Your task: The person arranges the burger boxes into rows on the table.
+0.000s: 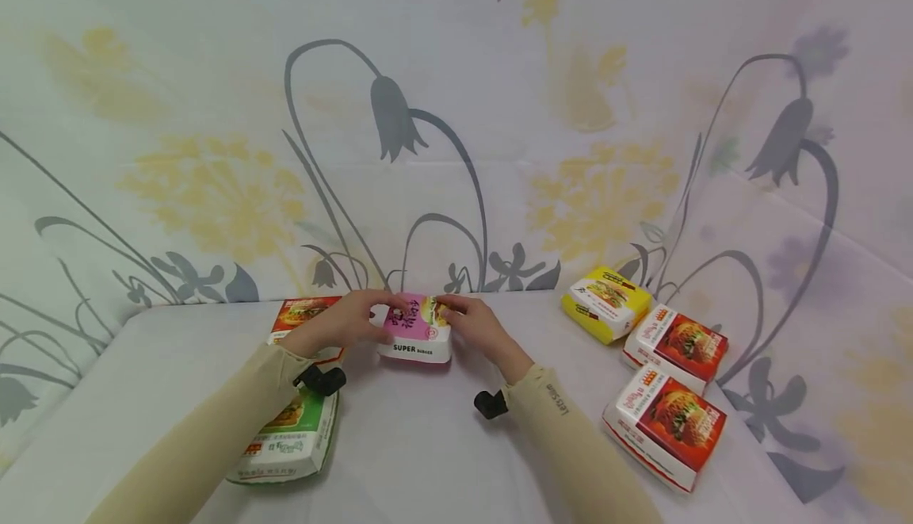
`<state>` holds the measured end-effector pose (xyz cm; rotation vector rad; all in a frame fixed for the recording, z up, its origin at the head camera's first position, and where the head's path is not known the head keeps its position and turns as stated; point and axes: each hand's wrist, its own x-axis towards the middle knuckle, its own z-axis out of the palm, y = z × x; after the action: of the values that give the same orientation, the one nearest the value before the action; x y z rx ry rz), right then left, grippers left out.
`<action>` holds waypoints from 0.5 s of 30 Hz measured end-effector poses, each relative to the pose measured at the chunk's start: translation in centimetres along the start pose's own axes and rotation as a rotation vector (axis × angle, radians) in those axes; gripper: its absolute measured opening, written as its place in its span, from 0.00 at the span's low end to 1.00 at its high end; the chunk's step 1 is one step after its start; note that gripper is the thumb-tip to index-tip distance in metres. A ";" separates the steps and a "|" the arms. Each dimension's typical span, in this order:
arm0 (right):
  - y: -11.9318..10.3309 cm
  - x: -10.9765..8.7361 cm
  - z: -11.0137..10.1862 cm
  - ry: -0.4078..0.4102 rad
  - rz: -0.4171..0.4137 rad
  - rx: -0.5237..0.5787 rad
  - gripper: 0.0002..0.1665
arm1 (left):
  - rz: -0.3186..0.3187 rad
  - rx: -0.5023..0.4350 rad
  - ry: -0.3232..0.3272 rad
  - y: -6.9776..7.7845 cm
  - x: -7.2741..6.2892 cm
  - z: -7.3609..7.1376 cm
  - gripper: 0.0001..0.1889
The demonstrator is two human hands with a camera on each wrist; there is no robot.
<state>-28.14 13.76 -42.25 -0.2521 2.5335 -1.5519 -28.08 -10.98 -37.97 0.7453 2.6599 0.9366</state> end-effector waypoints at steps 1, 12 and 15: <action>0.0 0.0 0.0 -0.002 0.001 -0.002 0.22 | -0.006 0.002 0.000 0.1 0.0 0.0 0.27; -0.2 -0.7 0.0 -0.015 -0.005 -0.021 0.24 | 0.005 0.037 0.002 0.3 -0.5 -0.3 0.27; -0.2 -1.0 -0.1 -0.024 -0.013 -0.045 0.24 | 0.005 0.035 -0.002 0.1 -0.4 -0.3 0.26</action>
<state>-27.22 13.99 -41.98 -0.2917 2.5554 -1.4893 -27.79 -11.30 -37.66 0.7609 2.6803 0.8932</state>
